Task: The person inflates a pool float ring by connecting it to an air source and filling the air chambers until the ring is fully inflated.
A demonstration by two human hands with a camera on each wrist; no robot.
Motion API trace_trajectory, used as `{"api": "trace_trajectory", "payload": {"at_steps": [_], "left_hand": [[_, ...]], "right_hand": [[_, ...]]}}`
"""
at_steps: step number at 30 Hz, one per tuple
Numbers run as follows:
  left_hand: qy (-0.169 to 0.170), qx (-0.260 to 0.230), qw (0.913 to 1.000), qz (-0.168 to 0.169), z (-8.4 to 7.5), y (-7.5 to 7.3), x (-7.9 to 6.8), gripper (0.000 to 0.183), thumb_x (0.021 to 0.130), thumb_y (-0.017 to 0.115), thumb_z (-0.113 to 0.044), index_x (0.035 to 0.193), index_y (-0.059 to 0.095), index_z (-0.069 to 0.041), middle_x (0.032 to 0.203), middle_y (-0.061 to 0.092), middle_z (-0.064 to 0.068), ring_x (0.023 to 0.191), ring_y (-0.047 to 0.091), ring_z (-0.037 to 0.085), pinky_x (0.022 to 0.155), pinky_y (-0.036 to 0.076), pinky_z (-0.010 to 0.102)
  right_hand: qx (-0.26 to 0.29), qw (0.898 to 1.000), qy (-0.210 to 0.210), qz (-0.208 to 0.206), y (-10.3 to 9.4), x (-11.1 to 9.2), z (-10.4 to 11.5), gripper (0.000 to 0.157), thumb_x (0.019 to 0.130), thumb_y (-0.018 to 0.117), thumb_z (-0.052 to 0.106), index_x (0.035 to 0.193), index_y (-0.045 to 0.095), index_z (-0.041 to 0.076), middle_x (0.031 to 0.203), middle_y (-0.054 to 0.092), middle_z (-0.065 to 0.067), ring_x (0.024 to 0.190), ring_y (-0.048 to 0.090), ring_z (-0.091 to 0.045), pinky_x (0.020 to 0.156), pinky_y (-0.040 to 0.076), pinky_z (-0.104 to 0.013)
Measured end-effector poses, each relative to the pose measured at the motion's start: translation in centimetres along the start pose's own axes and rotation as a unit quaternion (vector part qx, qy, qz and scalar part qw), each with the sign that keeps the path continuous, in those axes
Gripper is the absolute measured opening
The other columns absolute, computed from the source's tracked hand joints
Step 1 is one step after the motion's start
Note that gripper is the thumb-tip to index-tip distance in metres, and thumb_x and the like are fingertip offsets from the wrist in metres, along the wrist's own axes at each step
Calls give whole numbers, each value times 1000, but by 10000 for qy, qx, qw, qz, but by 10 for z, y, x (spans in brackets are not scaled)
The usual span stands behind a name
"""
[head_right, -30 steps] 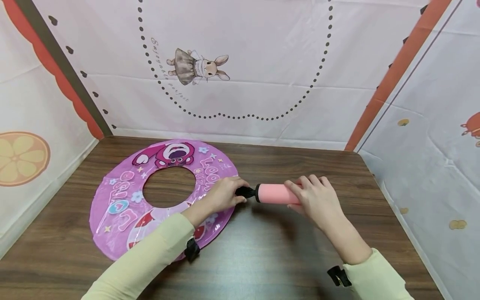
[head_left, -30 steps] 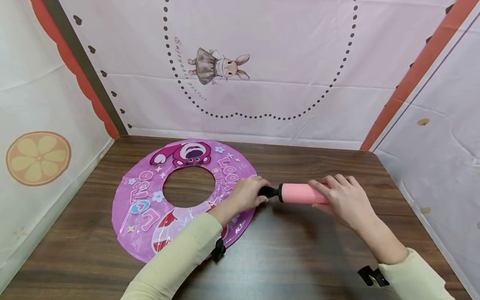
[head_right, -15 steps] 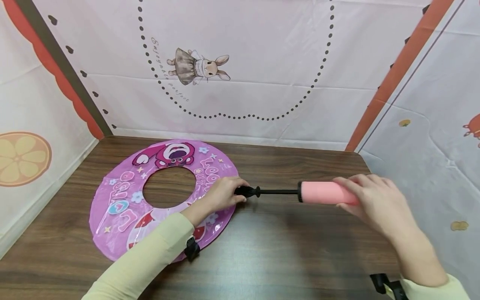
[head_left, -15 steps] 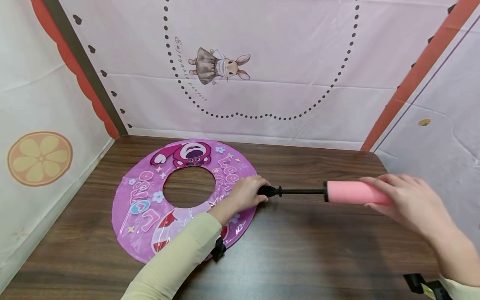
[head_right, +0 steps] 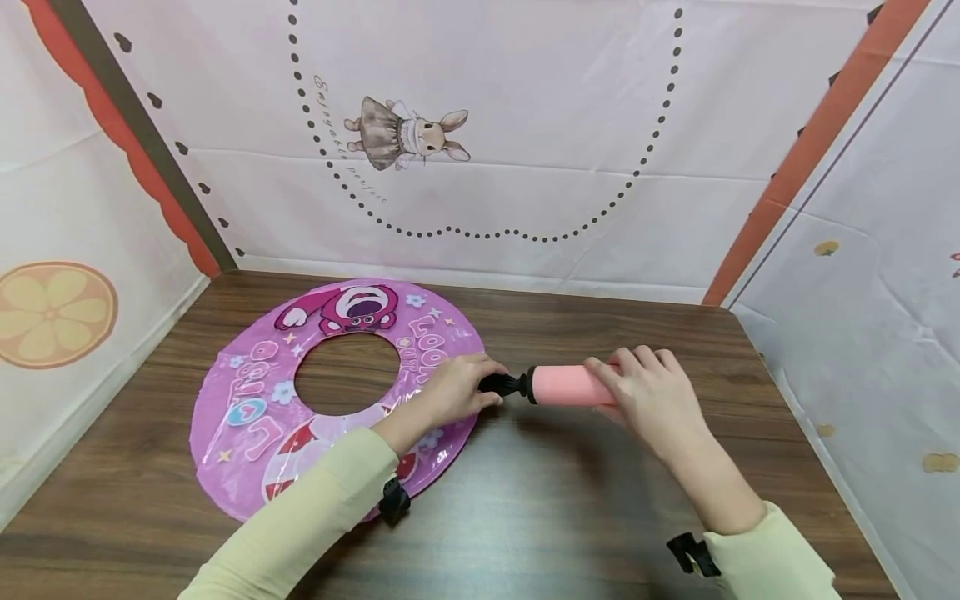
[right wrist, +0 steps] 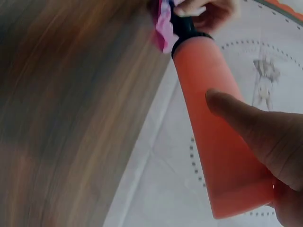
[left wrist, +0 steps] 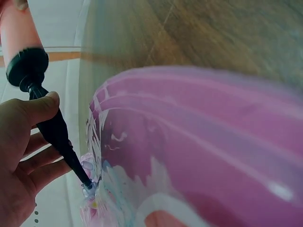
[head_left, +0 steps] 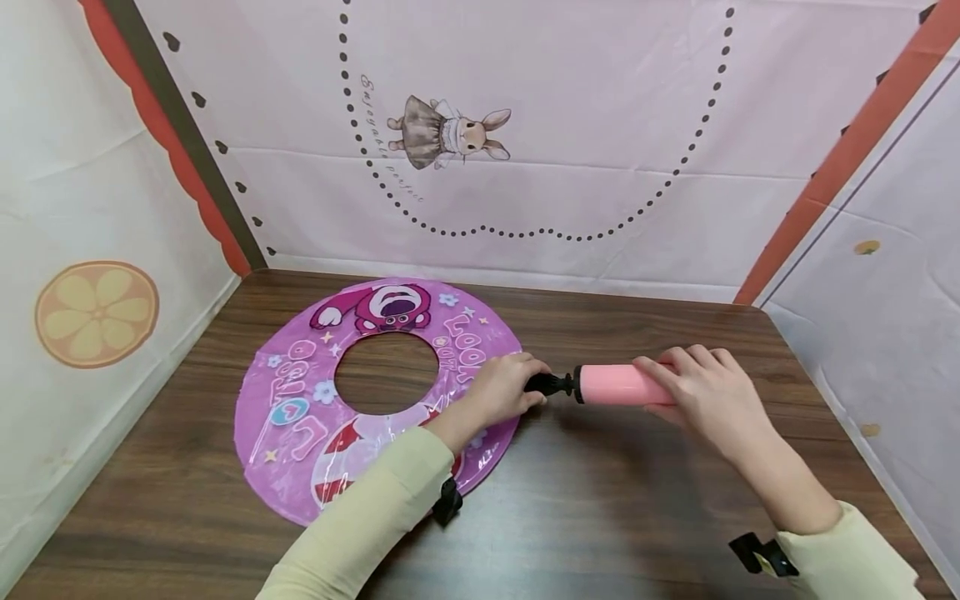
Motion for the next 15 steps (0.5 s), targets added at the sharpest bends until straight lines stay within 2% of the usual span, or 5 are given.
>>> {"api": "trace_trajectory", "payload": {"at_steps": [6,8,10,12,15], "left_hand": [[57,-135,9998,-168,0,-2,0,36,77,73,-29,110,65,-16,100,65,0,86,62,14,77,51,31],[47,-185,9997,-172,0,-2,-1,36,77,74,-28,110,65,-16,99,65,0,86,62,14,76,51,31],[35,-213,9997,-147,1,-2,-1,36,77,74,-28,110,65,-16,99,65,0,86,62,15,77,51,31],[36,-210,9997,-125,2,-2,-2,36,77,74,-28,110,65,-16,99,65,0,88,62,15,78,51,31],[45,-165,9998,-83,3,-1,-2,37,77,73,-29,111,64,-16,101,65,0,89,63,15,80,50,31]], "right_hand": [[47,10000,53,5,4,3,5,63,53,85,33,110,63,16,89,62,-10,83,57,-32,66,43,-44],[137,9999,102,23,3,0,3,60,60,82,39,112,62,17,91,62,-9,83,57,-31,66,42,-44],[219,9997,140,-15,1,-4,0,51,76,67,51,113,62,17,91,62,-9,83,57,-31,66,42,-44],[299,9993,211,-67,-2,-9,-5,54,86,46,61,114,62,18,91,62,-9,83,57,-31,65,42,-45],[337,9988,325,-133,-8,-17,-14,70,89,17,66,113,63,18,89,63,-10,80,58,-32,64,42,-46]]}}
Point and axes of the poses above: each hand's wrist, its own x-axis towards the middle knuckle, its own y-axis out of the palm, z = x × y, the point moved 5 cm from there along x, towards the middle knuckle
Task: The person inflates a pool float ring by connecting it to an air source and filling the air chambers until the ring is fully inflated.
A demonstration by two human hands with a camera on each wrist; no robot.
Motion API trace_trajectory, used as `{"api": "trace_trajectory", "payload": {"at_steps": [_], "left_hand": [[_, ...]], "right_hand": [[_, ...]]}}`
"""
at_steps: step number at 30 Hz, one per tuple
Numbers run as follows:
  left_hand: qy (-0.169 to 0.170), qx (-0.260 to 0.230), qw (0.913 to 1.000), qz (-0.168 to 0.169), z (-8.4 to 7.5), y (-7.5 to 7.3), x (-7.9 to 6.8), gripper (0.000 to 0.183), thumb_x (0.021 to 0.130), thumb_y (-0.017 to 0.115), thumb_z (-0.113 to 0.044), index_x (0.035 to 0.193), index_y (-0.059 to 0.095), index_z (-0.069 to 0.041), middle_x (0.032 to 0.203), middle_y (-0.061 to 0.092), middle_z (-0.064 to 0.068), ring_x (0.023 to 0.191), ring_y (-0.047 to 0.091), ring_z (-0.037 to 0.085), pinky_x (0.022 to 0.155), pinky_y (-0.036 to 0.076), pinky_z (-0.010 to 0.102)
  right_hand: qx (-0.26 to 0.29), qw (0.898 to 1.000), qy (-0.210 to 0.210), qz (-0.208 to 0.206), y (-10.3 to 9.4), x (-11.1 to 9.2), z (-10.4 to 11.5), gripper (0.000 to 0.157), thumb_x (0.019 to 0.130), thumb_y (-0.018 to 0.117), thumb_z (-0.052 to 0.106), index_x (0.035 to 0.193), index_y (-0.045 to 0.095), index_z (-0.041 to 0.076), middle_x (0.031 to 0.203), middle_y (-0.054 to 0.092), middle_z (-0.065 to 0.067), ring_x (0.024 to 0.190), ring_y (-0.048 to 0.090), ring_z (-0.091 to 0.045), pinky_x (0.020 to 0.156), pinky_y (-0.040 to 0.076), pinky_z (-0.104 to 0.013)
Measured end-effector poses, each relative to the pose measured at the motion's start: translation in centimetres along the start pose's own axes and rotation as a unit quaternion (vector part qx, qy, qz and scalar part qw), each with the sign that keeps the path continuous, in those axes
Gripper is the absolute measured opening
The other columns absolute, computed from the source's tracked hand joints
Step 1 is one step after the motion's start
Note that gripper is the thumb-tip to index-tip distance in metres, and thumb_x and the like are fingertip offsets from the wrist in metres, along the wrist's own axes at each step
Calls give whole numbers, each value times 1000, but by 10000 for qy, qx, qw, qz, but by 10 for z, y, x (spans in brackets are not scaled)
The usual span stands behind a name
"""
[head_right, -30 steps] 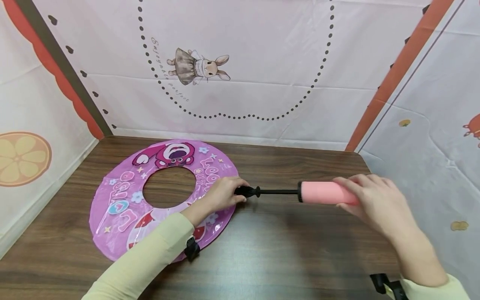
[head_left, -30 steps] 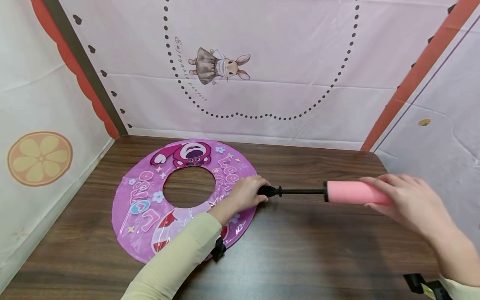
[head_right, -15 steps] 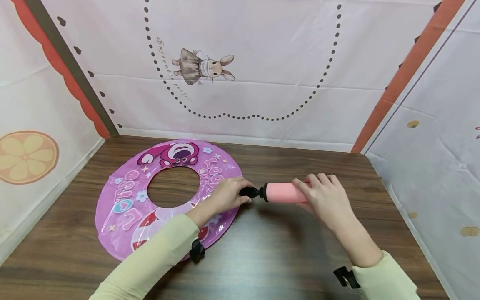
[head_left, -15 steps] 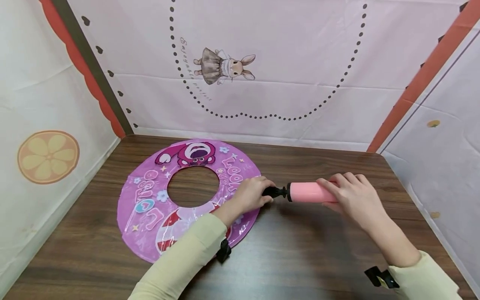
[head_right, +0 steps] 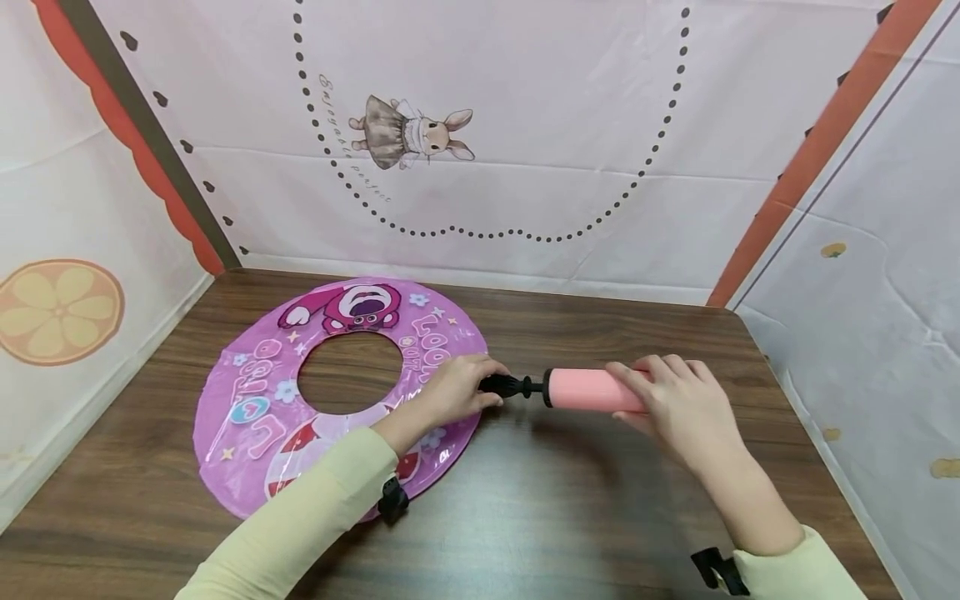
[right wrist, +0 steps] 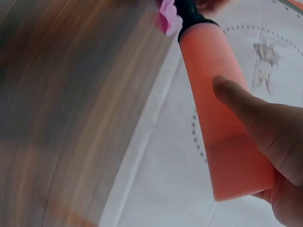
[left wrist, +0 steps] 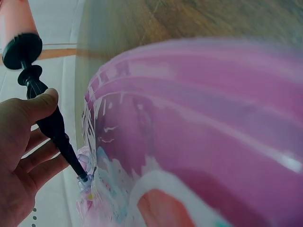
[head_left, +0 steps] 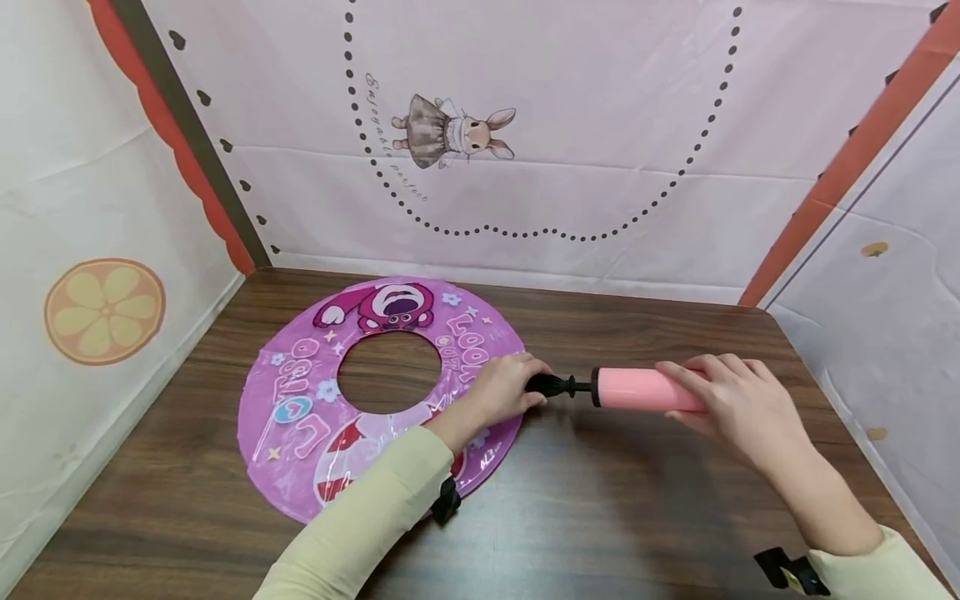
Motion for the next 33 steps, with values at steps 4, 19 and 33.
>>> {"api": "trace_trajectory", "payload": {"at_steps": [4,19,33], "left_hand": [[-53,-4,10000,38,1,0,0,38,78,73,-29,112,64,-17,102,65,0,91,63,16,82,50,32],[27,-45,10000,-33,-2,-1,1,36,78,72,-28,111,64,-15,100,66,1,87,63,15,78,51,31],[31,2,10000,-62,-3,-1,2,36,76,75,-28,108,66,-15,98,66,0,87,62,15,77,51,32]], "right_hand": [[74,9998,179,-44,-14,-13,-19,72,87,20,69,110,65,17,86,64,-10,77,58,-33,63,42,-47],[11,9999,-31,95,-11,1,-10,56,81,53,62,110,65,16,86,64,-10,79,58,-33,65,42,-48],[-375,9988,-253,160,15,16,18,56,63,79,42,110,63,16,87,62,-11,80,58,-32,63,43,-44]]}}
Point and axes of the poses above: each hand's wrist, its own x-axis towards the middle knuckle, its own y-axis out of the palm, z = x × y, the point moved 5 cm from there along x, towards the middle knuckle
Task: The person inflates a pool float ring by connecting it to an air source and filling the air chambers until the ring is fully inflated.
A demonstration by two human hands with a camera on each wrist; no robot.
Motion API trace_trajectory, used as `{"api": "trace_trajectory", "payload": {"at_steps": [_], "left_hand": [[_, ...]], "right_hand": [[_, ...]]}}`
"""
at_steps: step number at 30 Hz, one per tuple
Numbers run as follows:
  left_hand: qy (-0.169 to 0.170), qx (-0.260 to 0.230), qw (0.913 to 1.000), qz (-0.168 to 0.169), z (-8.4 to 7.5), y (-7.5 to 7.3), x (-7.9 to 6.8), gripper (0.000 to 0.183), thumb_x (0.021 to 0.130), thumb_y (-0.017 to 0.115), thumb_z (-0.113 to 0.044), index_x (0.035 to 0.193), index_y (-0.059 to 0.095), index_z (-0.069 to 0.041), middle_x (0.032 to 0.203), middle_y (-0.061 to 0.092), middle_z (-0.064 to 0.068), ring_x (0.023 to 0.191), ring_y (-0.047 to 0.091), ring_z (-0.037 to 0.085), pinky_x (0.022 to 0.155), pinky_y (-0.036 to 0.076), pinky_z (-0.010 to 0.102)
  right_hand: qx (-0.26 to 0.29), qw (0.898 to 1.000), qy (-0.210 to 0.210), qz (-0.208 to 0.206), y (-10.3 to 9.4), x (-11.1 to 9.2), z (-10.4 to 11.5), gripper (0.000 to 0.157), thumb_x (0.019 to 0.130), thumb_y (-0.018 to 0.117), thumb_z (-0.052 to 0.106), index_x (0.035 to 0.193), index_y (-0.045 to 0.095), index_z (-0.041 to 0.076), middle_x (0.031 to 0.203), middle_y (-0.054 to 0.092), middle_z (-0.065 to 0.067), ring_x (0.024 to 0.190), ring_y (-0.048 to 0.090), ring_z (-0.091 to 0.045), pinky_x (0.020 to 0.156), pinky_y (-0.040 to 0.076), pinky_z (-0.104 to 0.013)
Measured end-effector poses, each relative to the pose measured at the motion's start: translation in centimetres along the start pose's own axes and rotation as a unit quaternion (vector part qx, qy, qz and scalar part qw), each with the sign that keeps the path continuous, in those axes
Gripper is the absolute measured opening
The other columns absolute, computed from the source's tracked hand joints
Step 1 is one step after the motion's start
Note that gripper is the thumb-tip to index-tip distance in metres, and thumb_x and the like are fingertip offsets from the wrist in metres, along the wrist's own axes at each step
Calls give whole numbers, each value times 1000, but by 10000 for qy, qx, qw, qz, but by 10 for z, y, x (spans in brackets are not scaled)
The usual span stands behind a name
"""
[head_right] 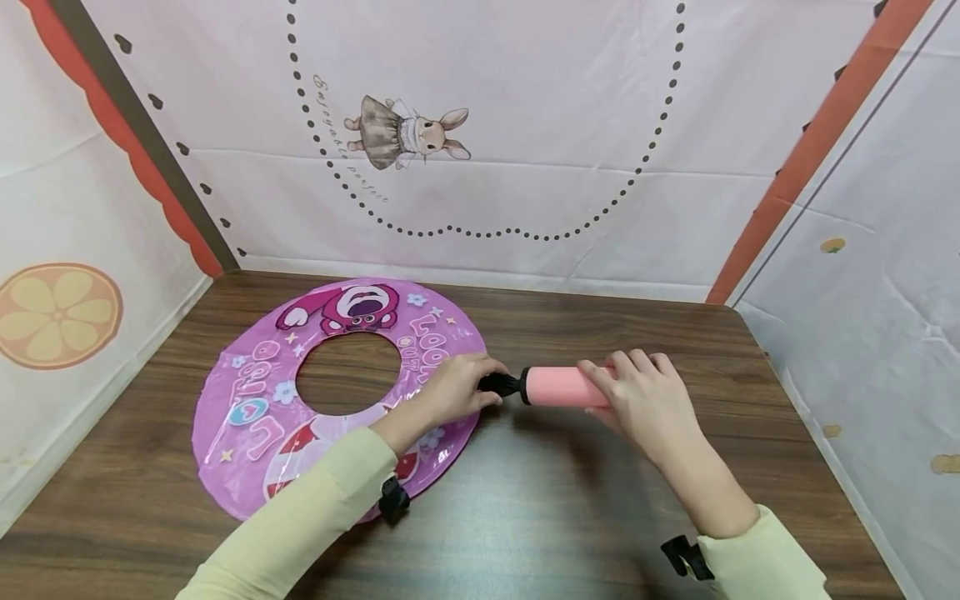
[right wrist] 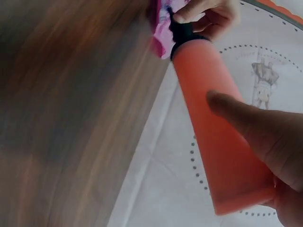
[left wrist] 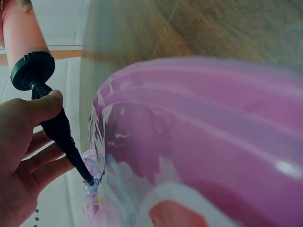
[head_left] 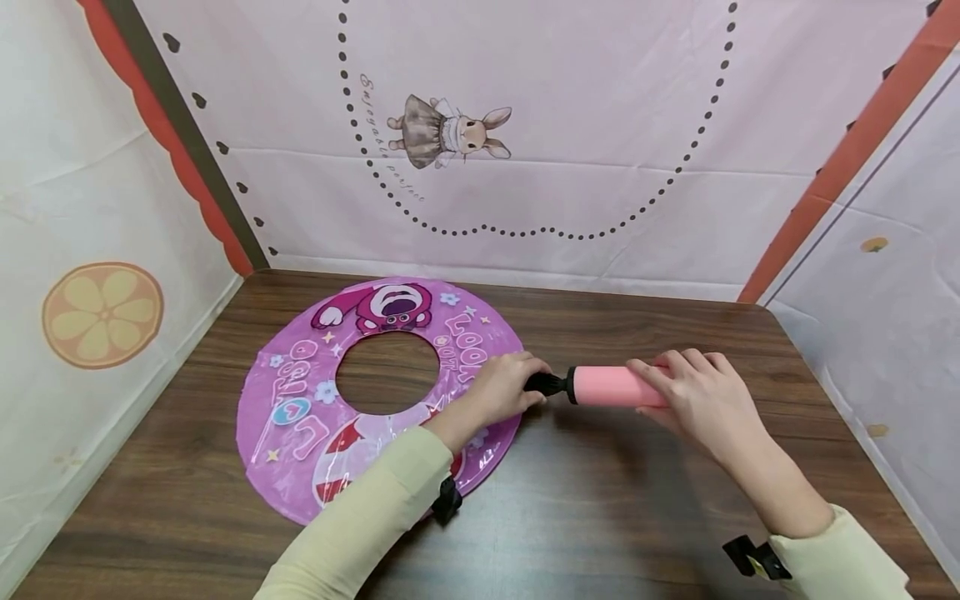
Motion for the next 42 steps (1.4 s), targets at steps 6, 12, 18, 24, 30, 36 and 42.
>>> {"api": "trace_trajectory", "payload": {"at_steps": [6,12,18,24,30,36,42], "left_hand": [[65,121,9998,139,1,2,0,37,77,73,-29,110,65,-16,101,66,0,90,62,15,80,50,31],[11,96,9997,212,2,2,1,38,78,73,-30,112,64,-16,102,65,0,90,63,15,81,51,31],[-64,-133,9998,150,3,1,0,37,78,73,-27,112,64,-15,101,65,1,88,63,17,80,51,32],[-93,-167,9996,198,3,2,1,38,78,73,-27,112,64,-14,102,65,1,90,63,17,81,51,31],[8,218,9994,263,0,3,2,40,79,71,-30,114,63,-14,105,65,2,92,63,17,82,50,31],[-2,319,9993,198,-1,2,1,38,78,72,-30,112,64,-15,103,65,1,90,62,15,80,50,31],[-39,329,9991,264,-1,3,1,37,79,72,-30,111,64,-15,103,64,1,90,62,15,80,50,31]], "right_hand": [[284,9994,188,85,-5,-16,-14,74,87,14,67,112,63,18,88,63,-9,80,58,-31,63,42,-45],[404,9982,434,94,-22,-35,-41,76,84,17,71,111,64,18,87,64,-8,78,58,-32,63,42,-47],[384,9958,801,-238,-54,-57,-74,77,83,21,74,104,66,15,83,64,-10,73,58,-36,64,41,-52],[329,9959,791,-277,-56,-51,-67,76,85,20,72,103,66,15,83,64,-9,74,58,-35,66,40,-52],[271,9994,224,-60,-19,-18,-27,55,81,54,62,109,65,15,86,64,-10,78,58,-33,63,41,-47],[61,9999,106,-3,0,2,-5,60,53,86,36,107,66,16,87,63,-11,80,58,-31,64,43,-44],[224,9997,82,-83,3,-5,-5,52,72,70,52,110,64,17,88,63,-9,80,58,-31,62,42,-43]]}}
Point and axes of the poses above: each hand's wrist, its own x-axis towards the middle knuckle, its own y-axis out of the palm, z = x × y, the point moved 5 cm from there along x, towards the middle knuckle
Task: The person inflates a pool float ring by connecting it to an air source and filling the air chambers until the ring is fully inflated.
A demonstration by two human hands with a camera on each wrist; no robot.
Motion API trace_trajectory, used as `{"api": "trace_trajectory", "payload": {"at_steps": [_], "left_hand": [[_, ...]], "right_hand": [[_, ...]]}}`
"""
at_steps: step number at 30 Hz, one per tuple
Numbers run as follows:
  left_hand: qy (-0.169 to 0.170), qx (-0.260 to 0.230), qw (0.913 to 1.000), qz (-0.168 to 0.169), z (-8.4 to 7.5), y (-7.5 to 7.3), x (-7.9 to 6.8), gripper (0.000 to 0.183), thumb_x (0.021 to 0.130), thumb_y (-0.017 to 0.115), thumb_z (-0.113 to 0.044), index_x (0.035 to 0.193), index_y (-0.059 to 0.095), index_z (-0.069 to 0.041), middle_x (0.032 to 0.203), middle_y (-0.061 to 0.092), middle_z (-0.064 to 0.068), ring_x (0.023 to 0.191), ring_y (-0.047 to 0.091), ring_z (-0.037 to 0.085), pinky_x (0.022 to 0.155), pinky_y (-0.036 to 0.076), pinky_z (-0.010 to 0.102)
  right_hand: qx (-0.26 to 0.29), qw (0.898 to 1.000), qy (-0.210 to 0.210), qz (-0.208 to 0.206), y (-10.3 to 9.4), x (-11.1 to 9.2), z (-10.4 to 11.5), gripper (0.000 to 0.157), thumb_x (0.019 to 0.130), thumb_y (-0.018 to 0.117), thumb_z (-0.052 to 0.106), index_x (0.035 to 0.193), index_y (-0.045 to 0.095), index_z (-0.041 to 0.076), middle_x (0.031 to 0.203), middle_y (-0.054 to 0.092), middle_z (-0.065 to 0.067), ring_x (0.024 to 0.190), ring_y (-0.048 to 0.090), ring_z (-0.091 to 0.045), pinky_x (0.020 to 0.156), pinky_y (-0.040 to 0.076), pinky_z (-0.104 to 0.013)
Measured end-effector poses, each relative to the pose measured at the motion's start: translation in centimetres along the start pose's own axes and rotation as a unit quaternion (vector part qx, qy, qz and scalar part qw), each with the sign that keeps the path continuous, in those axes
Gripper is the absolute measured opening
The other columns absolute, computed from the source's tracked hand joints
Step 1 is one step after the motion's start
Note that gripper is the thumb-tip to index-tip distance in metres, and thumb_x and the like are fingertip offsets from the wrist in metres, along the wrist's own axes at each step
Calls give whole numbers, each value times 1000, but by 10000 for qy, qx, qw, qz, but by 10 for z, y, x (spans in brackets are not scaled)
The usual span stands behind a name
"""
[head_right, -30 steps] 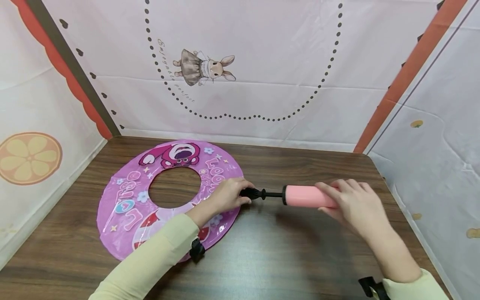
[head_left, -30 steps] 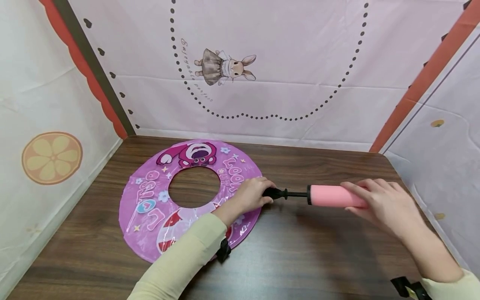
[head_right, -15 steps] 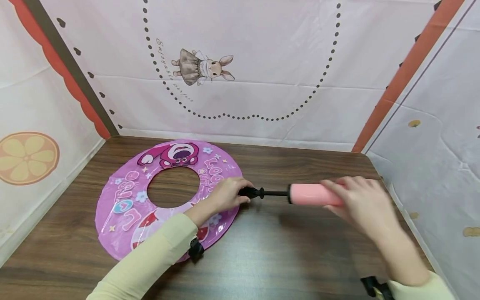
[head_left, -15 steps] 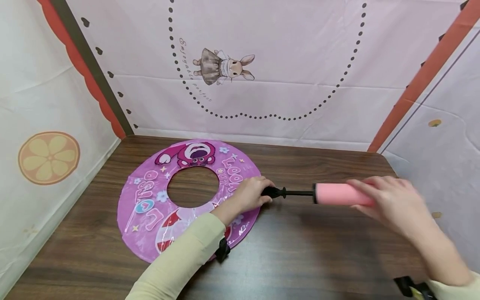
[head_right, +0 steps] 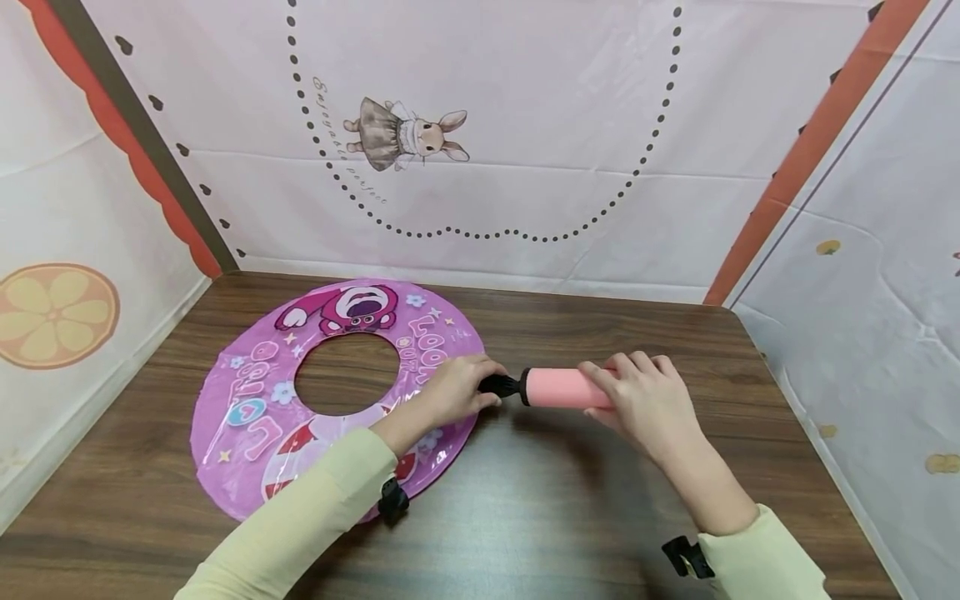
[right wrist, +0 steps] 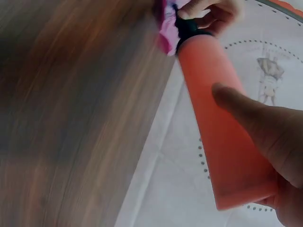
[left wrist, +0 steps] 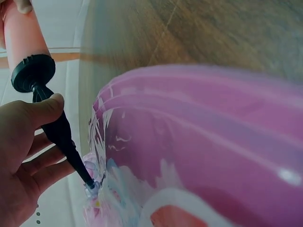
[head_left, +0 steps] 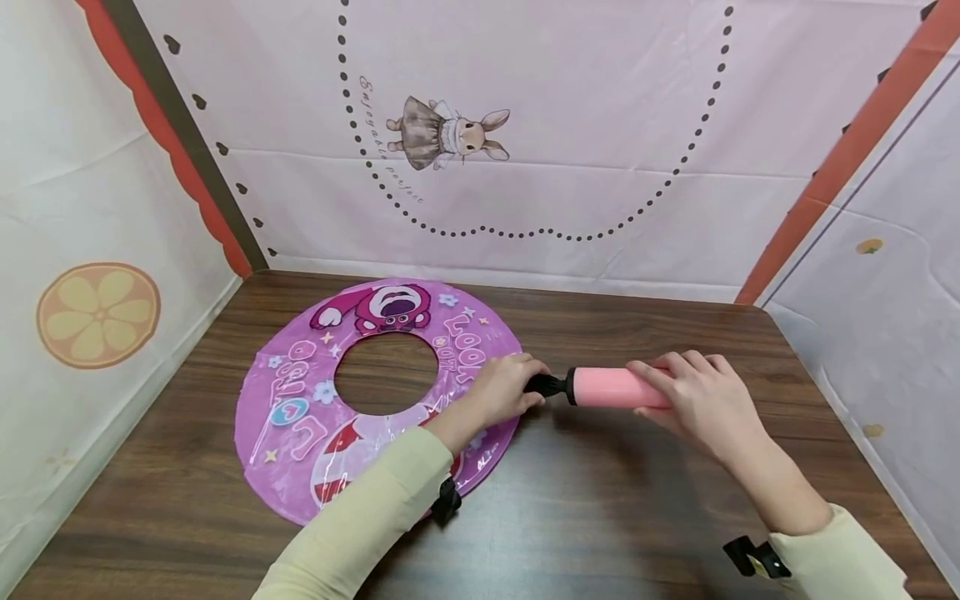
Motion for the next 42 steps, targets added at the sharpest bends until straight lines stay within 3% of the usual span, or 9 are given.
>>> {"api": "trace_trajectory", "payload": {"at_steps": [3,6,11,16,22,26,29,38,42], "left_hand": [[-48,-100,9999,62,1,1,0,38,78,72,-30,112,63,-15,104,64,1,91,62,16,82,50,31],[-61,-180,9998,55,2,2,1,39,78,72,-30,112,63,-15,104,65,1,92,63,17,83,50,31],[-54,-235,9997,58,3,1,2,39,78,72,-30,113,64,-15,104,65,1,92,63,17,83,50,32],[-83,-312,9994,106,4,-1,2,39,78,72,-29,113,63,-14,105,65,2,93,63,19,84,50,33],[-24,-266,9996,66,3,-3,2,39,78,73,-29,112,64,-13,104,65,2,91,63,18,82,50,32],[-6,-279,9996,43,1,-4,2,39,78,73,-29,112,64,-13,104,65,2,91,63,18,82,50,32],[5,-259,9997,-23,-1,-3,3,37,78,73,-28,111,65,-13,103,66,2,90,63,17,80,50,32],[-37,-352,9994,-35,3,-2,3,36,76,75,-27,108,66,-14,100,66,1,89,63,18,80,50,33],[-16,-321,9995,40,3,-2,2,37,77,73,-28,110,65,-14,101,66,1,90,63,18,81,50,33]], "right_hand": [[83,9999,38,-58,-5,-7,-8,59,87,39,65,111,64,18,88,63,-9,79,58,-31,62,42,-44],[104,9998,136,-50,-13,-16,-19,72,87,19,68,111,65,18,87,64,-9,79,59,-32,63,41,-45],[237,9984,452,226,-33,-35,-49,71,82,30,74,110,65,18,87,65,-7,78,59,-32,62,41,-48],[227,9970,701,238,-53,-50,-74,81,78,21,79,106,65,17,84,64,-6,73,59,-33,62,41,-51],[244,9988,390,165,-36,-29,-48,77,83,19,72,108,66,16,85,65,-8,76,59,-33,62,41,-49],[166,9996,133,200,-16,-6,-24,57,72,66,60,109,65,16,86,64,-9,80,58,-31,63,42,-46],[61,9998,68,153,-8,4,-12,60,54,84,36,107,66,16,85,64,-10,80,58,-31,63,42,-45],[133,9994,144,275,1,5,-3,59,58,82,39,110,65,18,86,63,-7,80,58,-29,63,43,-43],[205,9989,262,341,-5,-6,-15,62,77,50,69,112,64,19,87,64,-7,80,59,-30,63,43,-45]]}}
Point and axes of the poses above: each hand's wrist, its own x-axis towards the middle knuckle, its own y-axis out of the palm, z = x × y, the point moved 5 cm from there along x, towards the middle knuckle
